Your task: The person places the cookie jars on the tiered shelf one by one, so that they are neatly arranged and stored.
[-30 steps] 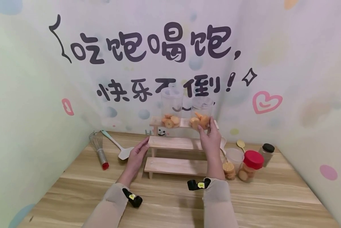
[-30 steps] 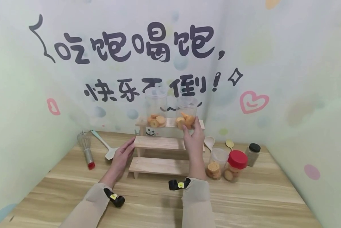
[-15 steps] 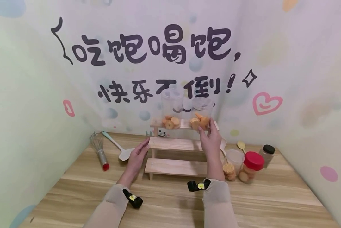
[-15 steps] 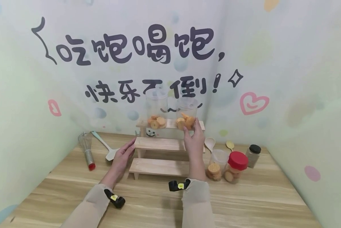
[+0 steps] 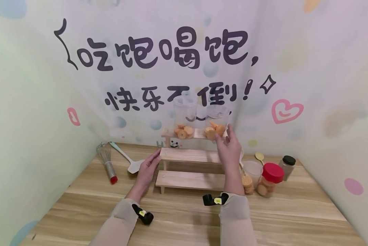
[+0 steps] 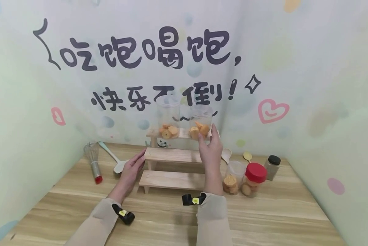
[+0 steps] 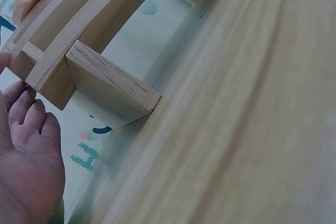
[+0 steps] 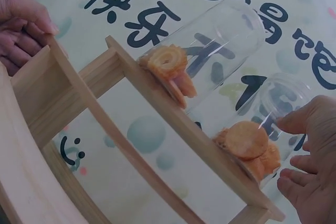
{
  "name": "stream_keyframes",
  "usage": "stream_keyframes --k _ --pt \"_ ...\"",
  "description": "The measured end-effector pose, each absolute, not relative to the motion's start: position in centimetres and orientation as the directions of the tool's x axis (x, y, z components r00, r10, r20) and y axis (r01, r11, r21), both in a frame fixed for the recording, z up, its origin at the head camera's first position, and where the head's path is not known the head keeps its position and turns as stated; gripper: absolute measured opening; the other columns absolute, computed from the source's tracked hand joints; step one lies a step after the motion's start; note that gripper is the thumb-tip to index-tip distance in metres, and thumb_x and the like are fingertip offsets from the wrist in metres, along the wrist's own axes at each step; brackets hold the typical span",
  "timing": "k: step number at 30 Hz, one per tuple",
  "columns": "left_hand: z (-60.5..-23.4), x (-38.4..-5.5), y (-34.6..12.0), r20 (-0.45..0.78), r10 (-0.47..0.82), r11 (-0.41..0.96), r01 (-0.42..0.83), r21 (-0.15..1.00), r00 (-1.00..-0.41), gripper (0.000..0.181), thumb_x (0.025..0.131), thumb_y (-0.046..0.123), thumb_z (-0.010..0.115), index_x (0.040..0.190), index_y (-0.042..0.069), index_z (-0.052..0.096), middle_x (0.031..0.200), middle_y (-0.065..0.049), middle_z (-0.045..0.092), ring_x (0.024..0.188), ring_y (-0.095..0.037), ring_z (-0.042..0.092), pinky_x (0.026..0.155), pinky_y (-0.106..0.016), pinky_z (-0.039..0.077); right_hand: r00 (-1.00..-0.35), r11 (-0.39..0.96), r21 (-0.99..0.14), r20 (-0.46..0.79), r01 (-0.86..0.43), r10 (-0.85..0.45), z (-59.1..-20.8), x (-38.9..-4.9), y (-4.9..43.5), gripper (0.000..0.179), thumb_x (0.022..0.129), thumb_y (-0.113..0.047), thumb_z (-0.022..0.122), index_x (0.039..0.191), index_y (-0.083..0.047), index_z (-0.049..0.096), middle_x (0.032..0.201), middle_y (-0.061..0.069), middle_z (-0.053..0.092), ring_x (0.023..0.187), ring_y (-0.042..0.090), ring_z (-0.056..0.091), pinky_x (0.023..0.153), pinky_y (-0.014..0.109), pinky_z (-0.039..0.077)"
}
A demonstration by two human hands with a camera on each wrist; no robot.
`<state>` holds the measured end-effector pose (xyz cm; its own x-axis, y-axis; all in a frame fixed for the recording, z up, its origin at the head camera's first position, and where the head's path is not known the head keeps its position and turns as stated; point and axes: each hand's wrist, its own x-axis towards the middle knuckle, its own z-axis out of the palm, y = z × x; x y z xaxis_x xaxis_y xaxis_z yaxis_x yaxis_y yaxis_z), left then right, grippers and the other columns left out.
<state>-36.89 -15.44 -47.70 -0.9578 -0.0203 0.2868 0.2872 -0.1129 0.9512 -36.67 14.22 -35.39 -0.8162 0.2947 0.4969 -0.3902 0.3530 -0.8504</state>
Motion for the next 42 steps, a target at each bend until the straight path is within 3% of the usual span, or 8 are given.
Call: stream_keyframes --k 4,9,17,24,29,35,38,42 --pt "-47.8 -36.7 -15.5 0.282 -0.016 -0.12 0.282 0.952 -0.959 0.051 0.102 0.034 0.062 0.148 0.015 0.052 0.153 0.003 0.047 0.14 -0.013 0.043 0.108 -0.019 0.04 -0.78 0.375 -0.82 0.548 -0.432 0.301 -35.0 -36.3 14.2 0.066 0.095 -0.031 0.071 0.153 -0.011 0.044 0.155 0.009 0.044 0.139 0.031 0.046 0.11 0.045 0.045" --pt "-47.7 -36.8 -15.4 0.287 -0.01 -0.116 0.286 0.951 -0.958 0.051 0.102 0.035 0.061 0.148 0.016 0.052 0.154 0.004 0.046 0.14 -0.013 0.042 0.109 -0.02 0.04 -0.721 0.463 -0.729 0.651 -0.505 0.238 -34.4 -35.9 14.4 0.063 0.097 -0.04 0.066 0.152 -0.014 0.046 0.159 0.007 0.039 0.146 0.028 0.034 0.119 0.051 0.029" --pt "-47.8 -36.8 -14.6 0.283 0.012 -0.109 0.28 0.954 -0.959 0.054 0.103 0.035 0.06 0.15 0.012 0.049 0.156 -0.002 0.044 0.143 -0.018 0.039 0.113 -0.026 0.037 -0.791 0.52 -0.731 0.59 -0.442 0.158 -33.2 -33.5 16.5 0.064 0.102 -0.055 0.047 0.156 -0.022 0.04 0.169 -0.003 0.005 0.154 0.03 0.007 0.119 0.065 0.012" --pt "-48.1 -36.7 -15.0 0.296 -0.001 -0.129 0.293 0.947 -0.955 0.052 0.102 0.034 0.061 0.149 0.014 0.051 0.154 0.002 0.046 0.141 -0.014 0.041 0.108 -0.018 0.039 -0.869 0.728 -0.611 0.493 -0.312 0.041 -34.7 -32.5 20.8 0.07 0.104 -0.059 0.033 0.153 -0.01 0.044 0.169 0.013 -0.002 0.152 0.041 -0.008 0.11 0.08 -0.001" --pt "-47.8 -36.7 -15.5 0.31 0.008 -0.125 0.306 0.944 -0.951 0.053 0.102 0.036 0.061 0.149 0.014 0.05 0.154 0.004 0.045 0.141 -0.013 0.04 0.108 -0.017 0.039 -0.859 0.816 -0.462 0.505 -0.347 -0.08 -37.7 -31.8 23.5 0.069 0.103 -0.053 0.046 0.151 -0.004 0.044 0.166 0.022 0.006 0.15 0.048 0.003 0.107 0.079 0.02" --pt "-47.4 -36.6 -15.6 0.315 0.0 -0.1 0.313 0.944 -0.949 0.053 0.102 0.036 0.06 0.149 0.014 0.051 0.155 0.002 0.044 0.142 -0.015 0.039 0.108 -0.019 0.039 -0.701 0.863 -0.179 0.67 -0.472 -0.244 -42.2 -30.6 25.4 0.054 0.095 -0.032 0.067 0.133 0.006 0.059 0.14 0.028 0.052 0.128 0.047 0.048 0.102 0.065 0.043" --pt "-47.2 -36.5 -15.5 0.321 0.005 -0.102 0.319 0.942 -0.947 0.053 0.103 0.035 0.059 0.15 0.012 0.049 0.157 -0.001 0.042 0.144 -0.017 0.037 0.109 -0.02 0.039 -0.611 0.853 -0.089 0.736 -0.514 -0.292 -43.4 -30.1 26.0 0.047 0.088 -0.023 0.073 0.127 0.004 0.065 0.129 0.021 0.063 0.122 0.041 0.056 0.105 0.055 0.045" --pt "-47.4 -36.5 -15.4 0.317 0.01 -0.115 0.314 0.942 -0.948 0.052 0.104 0.032 0.058 0.15 0.011 0.048 0.158 -0.004 0.04 0.144 -0.019 0.036 0.109 -0.02 0.038 -0.528 0.782 -0.109 0.793 -0.613 -0.303 -44.5 -29.1 26.7 0.043 0.085 -0.015 0.075 0.126 -0.002 0.068 0.128 0.013 0.067 0.121 0.034 0.059 0.114 0.033 0.038"
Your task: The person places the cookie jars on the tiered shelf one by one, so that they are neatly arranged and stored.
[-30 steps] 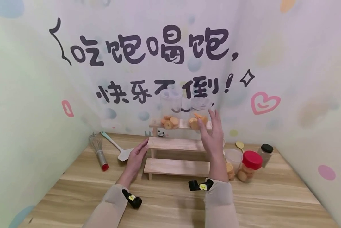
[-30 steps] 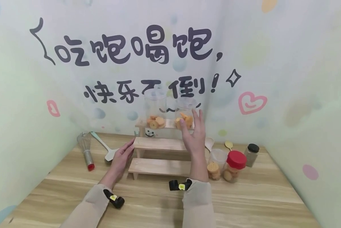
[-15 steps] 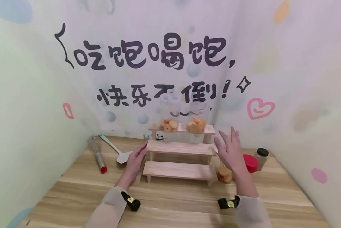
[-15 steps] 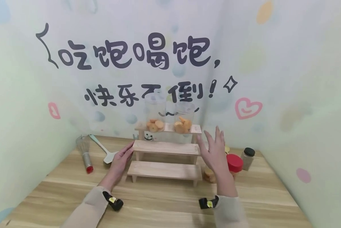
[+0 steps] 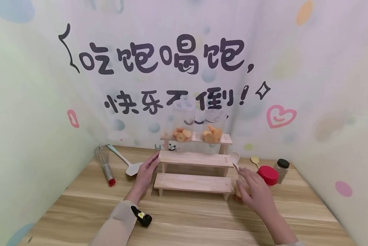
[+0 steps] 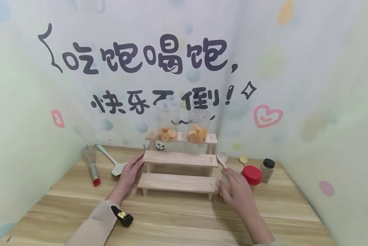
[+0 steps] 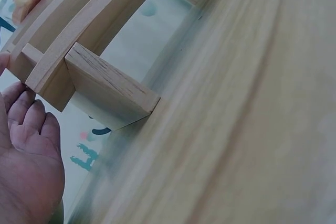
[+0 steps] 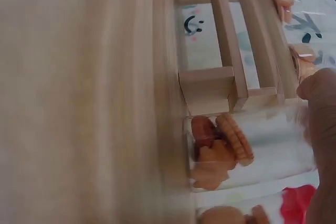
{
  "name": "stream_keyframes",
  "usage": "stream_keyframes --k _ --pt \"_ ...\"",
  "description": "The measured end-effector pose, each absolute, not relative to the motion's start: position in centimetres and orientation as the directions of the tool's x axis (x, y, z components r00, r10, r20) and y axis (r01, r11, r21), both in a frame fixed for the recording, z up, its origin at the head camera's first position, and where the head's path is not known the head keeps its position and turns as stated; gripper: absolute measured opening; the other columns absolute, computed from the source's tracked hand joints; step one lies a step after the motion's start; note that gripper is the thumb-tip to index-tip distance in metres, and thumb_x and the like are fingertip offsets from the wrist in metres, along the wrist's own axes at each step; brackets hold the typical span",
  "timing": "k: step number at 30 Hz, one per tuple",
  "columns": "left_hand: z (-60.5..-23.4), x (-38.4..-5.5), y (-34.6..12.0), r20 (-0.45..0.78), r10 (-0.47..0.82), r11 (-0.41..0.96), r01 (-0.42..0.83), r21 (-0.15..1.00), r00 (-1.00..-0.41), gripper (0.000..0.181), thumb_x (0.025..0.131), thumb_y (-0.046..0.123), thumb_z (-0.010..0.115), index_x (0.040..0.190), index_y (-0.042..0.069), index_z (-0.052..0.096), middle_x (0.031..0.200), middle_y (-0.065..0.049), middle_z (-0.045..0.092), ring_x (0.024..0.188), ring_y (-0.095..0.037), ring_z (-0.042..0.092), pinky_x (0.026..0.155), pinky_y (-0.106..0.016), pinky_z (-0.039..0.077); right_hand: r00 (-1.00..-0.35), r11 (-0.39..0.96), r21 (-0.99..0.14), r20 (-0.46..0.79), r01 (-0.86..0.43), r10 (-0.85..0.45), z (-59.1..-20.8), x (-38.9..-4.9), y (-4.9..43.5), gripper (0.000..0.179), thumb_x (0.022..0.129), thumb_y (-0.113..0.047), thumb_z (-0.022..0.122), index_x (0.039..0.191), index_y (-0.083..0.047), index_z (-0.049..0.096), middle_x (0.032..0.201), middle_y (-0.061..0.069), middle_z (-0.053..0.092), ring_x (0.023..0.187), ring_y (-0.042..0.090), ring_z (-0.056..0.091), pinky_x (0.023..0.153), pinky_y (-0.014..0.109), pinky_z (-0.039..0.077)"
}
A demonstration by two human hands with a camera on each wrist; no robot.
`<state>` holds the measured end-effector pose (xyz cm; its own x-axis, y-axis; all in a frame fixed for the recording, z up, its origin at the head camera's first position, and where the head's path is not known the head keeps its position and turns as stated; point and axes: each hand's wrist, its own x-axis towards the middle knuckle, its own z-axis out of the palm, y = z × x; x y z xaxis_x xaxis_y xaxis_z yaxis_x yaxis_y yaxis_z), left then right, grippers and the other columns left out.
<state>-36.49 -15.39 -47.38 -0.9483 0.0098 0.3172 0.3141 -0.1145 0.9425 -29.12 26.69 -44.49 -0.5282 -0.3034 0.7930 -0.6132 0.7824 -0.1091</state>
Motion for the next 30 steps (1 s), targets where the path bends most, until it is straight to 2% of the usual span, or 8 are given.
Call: stream_keyframes --k 2,5,8,10,13,16,18,30 --pt "-47.6 -36.5 -15.5 0.312 0.01 -0.12 0.309 0.943 -0.95 0.052 0.104 0.031 0.058 0.15 0.01 0.048 0.158 -0.004 0.039 0.144 -0.02 0.036 0.11 -0.021 0.038 -0.473 0.718 -0.136 0.832 -0.682 -0.291 -45.2 -28.8 26.9 0.041 0.085 -0.013 0.074 0.124 -0.003 0.07 0.127 0.014 0.067 0.12 0.035 0.059 0.115 0.025 0.034" --pt "-47.7 -36.4 -15.6 0.307 0.008 -0.129 0.304 0.944 -0.952 0.051 0.103 0.032 0.059 0.15 0.012 0.049 0.158 -0.001 0.041 0.144 -0.017 0.037 0.111 -0.022 0.038 -0.396 0.641 -0.175 0.892 -0.747 -0.218 -46.4 -28.2 27.1 0.035 0.085 -0.013 0.077 0.118 -0.002 0.073 0.124 0.02 0.066 0.117 0.036 0.058 0.113 0.022 0.036" --pt "-47.7 -36.3 -15.5 0.309 0.001 -0.127 0.307 0.943 -0.951 0.05 0.103 0.034 0.059 0.149 0.015 0.051 0.156 0.003 0.043 0.143 -0.014 0.039 0.111 -0.023 0.038 -0.4 0.626 -0.248 0.91 -0.739 -0.112 -47.5 -27.7 27.0 0.043 0.08 -0.01 0.082 0.12 -0.001 0.071 0.129 0.024 0.061 0.122 0.034 0.054 0.111 0.018 0.037" --pt "-47.6 -36.4 -15.5 0.316 0.003 -0.126 0.313 0.941 -0.949 0.05 0.103 0.035 0.059 0.148 0.016 0.052 0.156 0.003 0.043 0.142 -0.013 0.039 0.112 -0.024 0.037 -0.442 0.619 -0.315 0.895 -0.719 -0.057 -47.9 -27.4 26.8 0.059 0.074 0.0 0.085 0.128 0.003 0.063 0.136 0.026 0.055 0.128 0.033 0.051 0.11 0.017 0.037" --pt "-47.4 -36.6 -15.3 0.33 0.024 -0.125 0.324 0.938 -0.944 0.051 0.103 0.035 0.059 0.149 0.015 0.05 0.157 0.0 0.042 0.143 -0.013 0.038 0.113 -0.025 0.037 -0.577 0.598 -0.48 0.816 -0.642 0.036 -48.0 -27.0 26.5 0.086 0.067 0.01 0.088 0.143 0.002 0.048 0.141 0.021 0.051 0.127 0.019 0.051 0.103 0.01 0.04" --pt "-47.3 -36.8 -15.2 0.336 0.026 -0.123 0.331 0.936 -0.941 0.052 0.103 0.035 0.059 0.149 0.014 0.05 0.157 0.0 0.042 0.143 -0.014 0.038 0.112 -0.024 0.037 -0.722 0.55 -0.643 0.685 -0.532 0.102 -47.9 -26.7 26.3 0.093 0.071 0.007 0.088 0.149 -0.002 0.039 0.14 0.018 0.052 0.118 0.002 0.052 0.094 0.004 0.042" --pt "-47.2 -36.9 -15.3 0.336 0.012 -0.121 0.333 0.935 -0.942 0.052 0.103 0.035 0.06 0.149 0.014 0.051 0.156 0.001 0.043 0.142 -0.014 0.039 0.111 -0.022 0.038 -0.785 0.53 -0.706 0.609 -0.47 0.116 -47.9 -26.7 26.1 0.089 0.075 0.002 0.087 0.149 -0.003 0.037 0.136 0.018 0.054 0.114 -0.006 0.051 0.093 0.003 0.041" --pt "-47.6 -36.7 -15.5 0.323 -0.002 -0.116 0.321 0.94 -0.946 0.05 0.103 0.032 0.059 0.149 0.013 0.051 0.156 -0.001 0.044 0.143 -0.018 0.039 0.115 -0.03 0.036 -0.864 0.482 -0.775 0.499 -0.41 0.067 -48.7 -26.8 26.2 0.077 0.087 -0.006 0.079 0.147 0.0 0.032 0.132 0.022 0.053 0.111 -0.01 0.051 0.093 0.007 0.045"
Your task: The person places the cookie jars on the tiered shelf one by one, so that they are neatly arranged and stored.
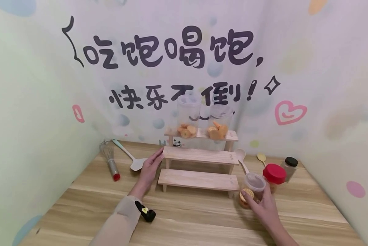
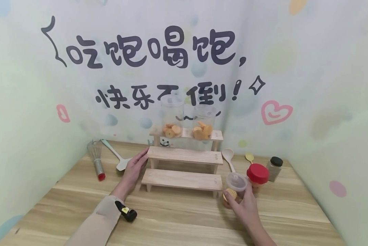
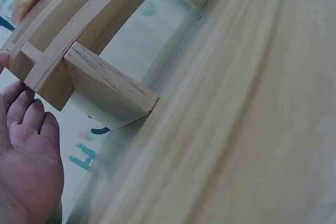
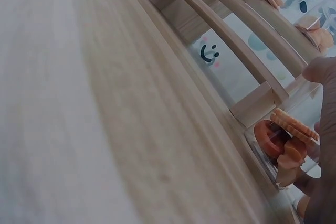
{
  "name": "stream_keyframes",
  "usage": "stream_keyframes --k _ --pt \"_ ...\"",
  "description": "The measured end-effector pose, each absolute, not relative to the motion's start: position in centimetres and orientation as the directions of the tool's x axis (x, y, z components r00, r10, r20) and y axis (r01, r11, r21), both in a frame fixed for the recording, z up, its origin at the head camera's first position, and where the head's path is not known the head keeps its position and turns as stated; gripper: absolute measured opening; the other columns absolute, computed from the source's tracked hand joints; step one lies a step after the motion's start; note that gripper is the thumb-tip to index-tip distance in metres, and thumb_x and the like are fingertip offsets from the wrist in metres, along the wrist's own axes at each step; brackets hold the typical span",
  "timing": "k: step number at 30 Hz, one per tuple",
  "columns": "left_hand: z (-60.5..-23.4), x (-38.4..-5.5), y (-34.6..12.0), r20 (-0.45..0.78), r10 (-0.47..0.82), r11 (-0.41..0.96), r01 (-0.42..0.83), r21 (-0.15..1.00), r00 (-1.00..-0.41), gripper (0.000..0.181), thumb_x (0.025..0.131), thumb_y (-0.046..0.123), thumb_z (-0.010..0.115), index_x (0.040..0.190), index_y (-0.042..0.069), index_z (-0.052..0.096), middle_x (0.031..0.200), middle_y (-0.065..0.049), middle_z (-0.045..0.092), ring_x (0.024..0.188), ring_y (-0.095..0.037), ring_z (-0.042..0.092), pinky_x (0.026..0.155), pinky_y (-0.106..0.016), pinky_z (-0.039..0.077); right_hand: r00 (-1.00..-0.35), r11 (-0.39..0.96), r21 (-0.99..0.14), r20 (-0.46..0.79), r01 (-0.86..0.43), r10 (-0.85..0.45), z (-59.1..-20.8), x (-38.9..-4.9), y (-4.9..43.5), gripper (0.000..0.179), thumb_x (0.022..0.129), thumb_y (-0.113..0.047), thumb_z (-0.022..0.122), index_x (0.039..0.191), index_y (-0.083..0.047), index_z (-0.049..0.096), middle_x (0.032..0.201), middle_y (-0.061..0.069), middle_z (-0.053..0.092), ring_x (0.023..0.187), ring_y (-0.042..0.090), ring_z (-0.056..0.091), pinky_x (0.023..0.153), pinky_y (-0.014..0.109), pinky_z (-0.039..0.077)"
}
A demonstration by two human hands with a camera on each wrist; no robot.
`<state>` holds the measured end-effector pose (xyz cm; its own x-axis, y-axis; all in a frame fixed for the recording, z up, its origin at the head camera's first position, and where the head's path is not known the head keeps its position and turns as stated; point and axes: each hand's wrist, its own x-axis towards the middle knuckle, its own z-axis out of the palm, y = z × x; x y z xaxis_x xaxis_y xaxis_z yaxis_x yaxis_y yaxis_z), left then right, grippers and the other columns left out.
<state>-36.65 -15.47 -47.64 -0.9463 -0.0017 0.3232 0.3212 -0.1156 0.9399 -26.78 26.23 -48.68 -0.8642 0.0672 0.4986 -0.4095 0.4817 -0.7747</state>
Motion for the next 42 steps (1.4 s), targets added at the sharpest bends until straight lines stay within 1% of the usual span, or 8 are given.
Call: stream_keyframes --k 2,6,8,14,17,21,29,42 --pt "-47.58 -36.71 -15.39 0.322 0.002 -0.11 0.32 0.941 -0.947 0.05 0.104 0.032 0.059 0.149 0.012 0.05 0.156 -0.002 0.043 0.143 -0.019 0.038 0.115 -0.033 0.035 -0.876 0.494 -0.782 0.476 -0.38 0.08 -48.63 -26.64 26.27 0.077 0.088 -0.008 0.079 0.148 0.0 0.031 0.132 0.022 0.053 0.111 -0.005 0.053 0.09 0.007 0.046" --pt "-47.53 -36.78 -15.34 0.316 0.005 -0.124 0.313 0.942 -0.949 0.051 0.103 0.031 0.059 0.149 0.011 0.05 0.157 -0.003 0.042 0.144 -0.02 0.037 0.117 -0.036 0.033 -0.883 0.536 -0.773 0.458 -0.341 0.099 -48.37 -26.51 26.34 0.078 0.088 -0.013 0.079 0.148 -0.001 0.031 0.132 0.023 0.053 0.115 0.02 0.058 0.088 0.005 0.045" --pt "-47.49 -36.77 -15.34 0.312 0.003 -0.13 0.309 0.942 -0.95 0.051 0.103 0.031 0.059 0.149 0.012 0.05 0.156 -0.002 0.043 0.143 -0.018 0.038 0.117 -0.037 0.033 -0.882 0.542 -0.768 0.462 -0.343 0.097 -48.23 -26.5 26.39 0.077 0.089 -0.014 0.079 0.148 -0.001 0.031 0.132 0.023 0.053 0.116 0.027 0.057 0.088 0.005 0.045" --pt "-47.55 -36.68 -15.46 0.308 0.01 -0.133 0.304 0.943 -0.951 0.05 0.104 0.031 0.059 0.149 0.013 0.05 0.156 0.001 0.043 0.142 -0.015 0.039 0.116 -0.031 0.034 -0.878 0.514 -0.777 0.47 -0.364 0.087 -48.22 -26.4 26.37 0.074 0.089 -0.01 0.078 0.147 0.0 0.034 0.13 0.023 0.055 0.106 -0.006 0.054 0.086 0.006 0.047" --pt "-47.84 -36.58 -15.47 0.31 0.013 -0.145 0.305 0.941 -0.951 0.05 0.103 0.031 0.059 0.149 0.012 0.05 0.157 0.001 0.042 0.143 -0.015 0.038 0.114 -0.026 0.036 -0.884 0.491 -0.795 0.458 -0.358 0.098 -48.49 -26.29 26.32 0.073 0.089 -0.009 0.077 0.147 -0.001 0.034 0.13 0.021 0.054 0.105 -0.012 0.051 0.087 0.007 0.047" --pt "-48.08 -36.57 -15.37 0.31 0.009 -0.138 0.306 0.942 -0.951 0.051 0.103 0.033 0.06 0.149 0.014 0.05 0.158 0.0 0.041 0.142 -0.014 0.039 0.11 -0.02 0.038 -0.885 0.492 -0.798 0.453 -0.348 0.109 -48.65 -26.19 26.41 0.07 0.09 -0.009 0.077 0.146 -0.001 0.035 0.129 0.02 0.054 0.105 -0.011 0.052 0.087 0.007 0.047" --pt "-47.68 -36.79 -15.32 0.324 -0.001 -0.109 0.322 0.94 -0.946 0.052 0.104 0.032 0.058 0.15 0.011 0.049 0.157 -0.001 0.042 0.143 -0.017 0.039 0.115 -0.03 0.035 -0.89 0.564 -0.771 0.437 -0.295 0.133 -48.32 -26.22 26.52 0.072 0.09 -0.016 0.078 0.147 -0.004 0.035 0.127 0.018 0.057 0.101 -0.009 0.052 0.082 0.008 0.046" --pt "-47.5 -36.78 -15.46 0.316 0.006 -0.106 0.314 0.944 -0.949 0.05 0.103 0.036 0.059 0.149 0.017 0.051 0.155 0.006 0.044 0.142 -0.011 0.039 0.113 -0.025 0.036 -0.888 0.575 -0.787 0.409 -0.225 0.212 -47.94 -25.73 26.24 0.074 0.083 -0.023 0.085 0.144 -0.007 0.045 0.128 0.016 0.06 0.101 0.009 0.058 0.078 0.008 0.048"
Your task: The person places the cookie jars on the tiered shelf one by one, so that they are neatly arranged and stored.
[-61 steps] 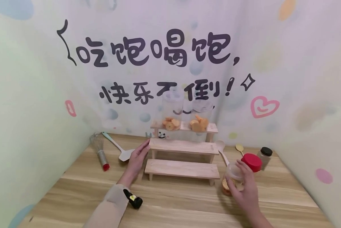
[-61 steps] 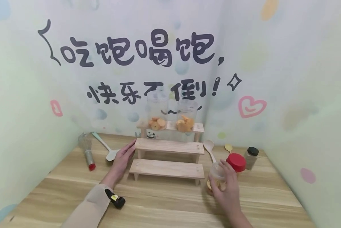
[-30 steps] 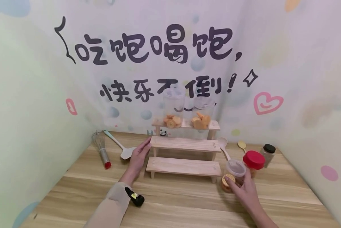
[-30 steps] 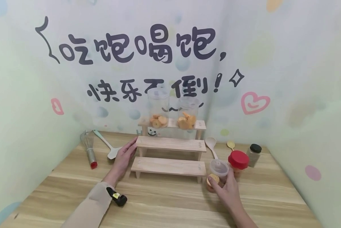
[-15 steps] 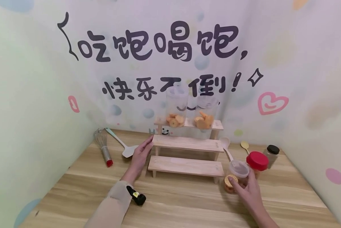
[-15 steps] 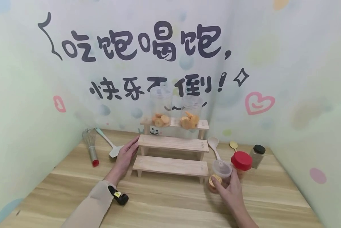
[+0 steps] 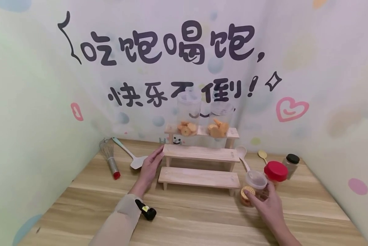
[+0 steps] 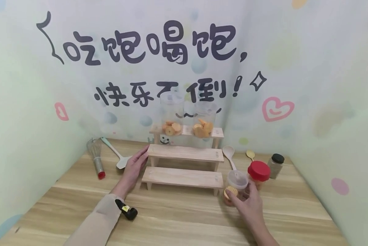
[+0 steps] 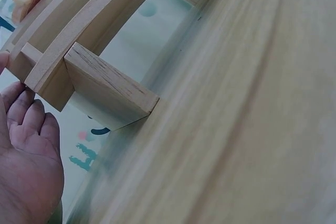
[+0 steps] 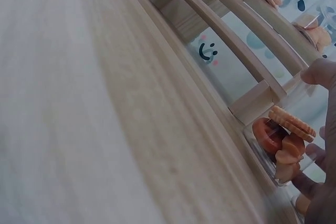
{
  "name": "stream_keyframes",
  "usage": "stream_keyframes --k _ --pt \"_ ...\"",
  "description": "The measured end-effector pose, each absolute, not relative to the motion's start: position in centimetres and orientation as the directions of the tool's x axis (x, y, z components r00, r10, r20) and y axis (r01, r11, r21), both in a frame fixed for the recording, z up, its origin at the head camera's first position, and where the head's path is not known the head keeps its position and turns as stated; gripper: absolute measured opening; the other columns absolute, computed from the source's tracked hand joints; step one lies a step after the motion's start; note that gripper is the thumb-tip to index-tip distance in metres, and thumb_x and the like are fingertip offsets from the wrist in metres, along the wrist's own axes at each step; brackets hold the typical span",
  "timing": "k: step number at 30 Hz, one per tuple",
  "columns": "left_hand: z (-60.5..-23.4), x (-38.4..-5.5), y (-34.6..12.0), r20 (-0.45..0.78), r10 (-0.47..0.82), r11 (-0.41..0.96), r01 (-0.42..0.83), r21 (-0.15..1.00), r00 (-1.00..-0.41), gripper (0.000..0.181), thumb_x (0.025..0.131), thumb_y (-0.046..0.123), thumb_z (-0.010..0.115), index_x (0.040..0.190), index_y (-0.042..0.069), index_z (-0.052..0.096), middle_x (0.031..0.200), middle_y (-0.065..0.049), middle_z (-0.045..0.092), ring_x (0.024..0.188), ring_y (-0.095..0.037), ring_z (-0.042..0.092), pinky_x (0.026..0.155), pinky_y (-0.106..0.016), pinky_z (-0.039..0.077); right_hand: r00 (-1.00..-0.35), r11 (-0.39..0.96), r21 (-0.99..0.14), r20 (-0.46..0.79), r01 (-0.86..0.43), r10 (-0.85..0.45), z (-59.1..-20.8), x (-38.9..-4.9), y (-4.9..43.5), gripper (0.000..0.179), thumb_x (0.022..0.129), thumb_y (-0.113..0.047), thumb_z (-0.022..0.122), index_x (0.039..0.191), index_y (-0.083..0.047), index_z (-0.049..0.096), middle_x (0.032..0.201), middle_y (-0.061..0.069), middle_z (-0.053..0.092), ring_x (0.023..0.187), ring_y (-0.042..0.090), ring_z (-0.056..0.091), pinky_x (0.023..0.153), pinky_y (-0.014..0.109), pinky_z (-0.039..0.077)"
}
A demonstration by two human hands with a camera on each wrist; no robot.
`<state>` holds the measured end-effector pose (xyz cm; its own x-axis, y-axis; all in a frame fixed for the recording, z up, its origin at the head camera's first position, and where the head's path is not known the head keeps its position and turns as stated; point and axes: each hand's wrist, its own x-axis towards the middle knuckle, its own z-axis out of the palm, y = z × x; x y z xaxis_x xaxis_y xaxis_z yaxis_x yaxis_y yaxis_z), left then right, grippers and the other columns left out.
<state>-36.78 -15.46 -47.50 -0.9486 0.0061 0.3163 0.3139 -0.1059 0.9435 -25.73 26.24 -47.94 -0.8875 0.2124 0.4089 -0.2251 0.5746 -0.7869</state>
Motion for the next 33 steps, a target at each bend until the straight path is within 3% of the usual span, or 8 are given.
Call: stream_keyframes --k 6,12,16,22,26,33 --pt "-47.4 -36.8 -15.4 0.308 -0.004 -0.113 0.307 0.945 -0.951 0.051 0.103 0.034 0.059 0.149 0.014 0.05 0.155 0.004 0.045 0.141 -0.013 0.041 0.114 -0.029 0.037 -0.86 0.499 -0.829 0.43 -0.254 0.277 -47.9 -25.9 26.3 0.07 0.078 -0.011 0.088 0.138 -0.009 0.051 0.123 0.0 0.06 0.093 0.001 0.063 0.075 0.01 0.054" --pt "-47.2 -36.9 -15.4 0.316 0.007 -0.115 0.313 0.943 -0.949 0.05 0.104 0.032 0.058 0.15 0.013 0.049 0.156 0.0 0.043 0.143 -0.016 0.039 0.115 -0.03 0.036 -0.804 0.486 -0.805 0.517 -0.34 0.294 -47.9 -26.0 26.4 0.074 0.071 0.005 0.089 0.136 -0.005 0.055 0.115 -0.014 0.06 0.086 0.002 0.065 0.073 0.011 0.054" --pt "-47.3 -37.0 -15.4 0.313 0.0 -0.107 0.311 0.944 -0.95 0.05 0.104 0.032 0.058 0.15 0.013 0.049 0.157 0.0 0.042 0.143 -0.017 0.038 0.114 -0.029 0.036 -0.763 0.451 -0.767 0.598 -0.457 0.244 -47.8 -25.8 26.4 0.076 0.067 0.012 0.087 0.135 -0.001 0.056 0.117 -0.011 0.062 0.093 0.001 0.065 0.079 0.011 0.053" --pt "-47.3 -36.8 -15.4 0.321 0.004 -0.098 0.32 0.943 -0.947 0.049 0.104 0.032 0.057 0.15 0.014 0.05 0.157 -0.001 0.042 0.144 -0.018 0.038 0.115 -0.031 0.035 -0.723 0.332 -0.696 0.689 -0.636 0.058 -47.9 -25.4 25.9 0.074 0.064 0.024 0.081 0.131 0.013 0.054 0.122 -0.009 0.063 0.103 0.003 0.065 0.089 0.015 0.053" --pt "-47.3 -36.8 -15.4 0.324 -0.003 -0.09 0.323 0.942 -0.946 0.05 0.103 0.035 0.058 0.149 0.016 0.051 0.156 0.001 0.043 0.143 -0.017 0.038 0.115 -0.031 0.036 -0.729 0.301 -0.692 0.685 -0.656 -0.013 -48.4 -25.6 24.4 0.069 0.065 0.02 0.084 0.128 0.011 0.058 0.12 -0.008 0.066 0.105 0.004 0.066 0.09 0.017 0.053" --pt "-47.6 -37.0 -15.6 0.321 0.003 -0.108 0.319 0.942 -0.947 0.051 0.103 0.033 0.058 0.149 0.014 0.05 0.157 0.001 0.042 0.144 -0.017 0.037 0.115 -0.028 0.034 -0.738 0.297 -0.686 0.664 -0.665 -0.118 -49.2 -26.0 20.6 0.062 0.068 0.006 0.089 0.124 0.002 0.063 0.114 0.013 0.07 0.102 0.007 0.068 0.088 0.018 0.055"
